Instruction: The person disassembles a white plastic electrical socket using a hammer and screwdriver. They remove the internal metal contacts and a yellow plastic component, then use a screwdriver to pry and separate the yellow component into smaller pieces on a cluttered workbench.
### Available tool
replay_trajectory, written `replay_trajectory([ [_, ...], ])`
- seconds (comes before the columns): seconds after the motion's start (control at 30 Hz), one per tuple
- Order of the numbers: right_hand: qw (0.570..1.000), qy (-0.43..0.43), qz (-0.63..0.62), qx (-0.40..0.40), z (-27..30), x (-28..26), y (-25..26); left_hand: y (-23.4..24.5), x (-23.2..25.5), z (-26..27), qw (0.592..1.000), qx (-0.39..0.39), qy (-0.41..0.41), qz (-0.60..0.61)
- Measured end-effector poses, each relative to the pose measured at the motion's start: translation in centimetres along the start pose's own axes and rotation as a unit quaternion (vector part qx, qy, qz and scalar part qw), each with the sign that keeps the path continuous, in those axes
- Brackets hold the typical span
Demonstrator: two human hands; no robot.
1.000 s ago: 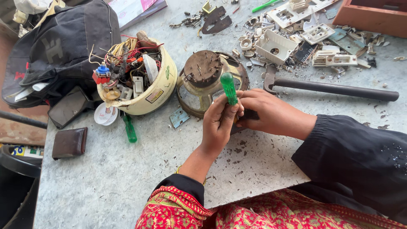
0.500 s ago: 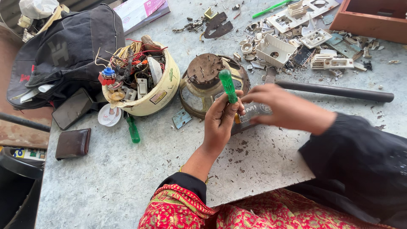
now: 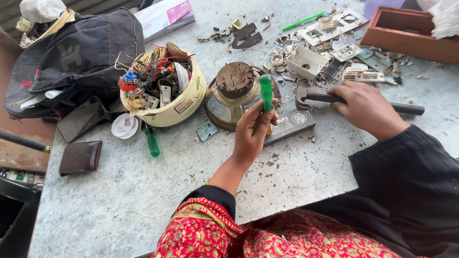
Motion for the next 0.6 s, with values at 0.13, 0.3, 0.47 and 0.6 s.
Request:
replay_trajectory([
  [0.13, 0.996, -0.002, 0.029, 0.087, 1.1, -1.4, 1.7, -0.1, 0.0, 0.0, 1.000, -0.002, -0.018, -0.022],
  [0.3, 0.966, 0.051, -0.179, 0.181, 1.1, -6.0, 9.6, -0.2, -0.2, -0.3, 1.000, 0.001, -0.015, 0.012],
  [0.47, 0.961, 0.038, -0.160, 0.223, 2.8, -8.4, 17.5, 0.0, -0.5, -0.1, 1.000, 0.001, -0.026, -0.005],
  [0.6, 0.959, 0.150, -0.031, 0.239, 2.6, -10.6, 17.3, 0.0, -0.5, 0.0, 0.998, -0.003, -0.042, -0.038],
])
Point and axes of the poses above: each hand's wrist, its own z-axis away from the middle knuckle, its own y-axis out of the back of the hand, x = y × z, the point moved 3 cm from there along -z, towards the middle knuckle, and after that the axes turned 9 degrees about z, right-handed, at the moved point
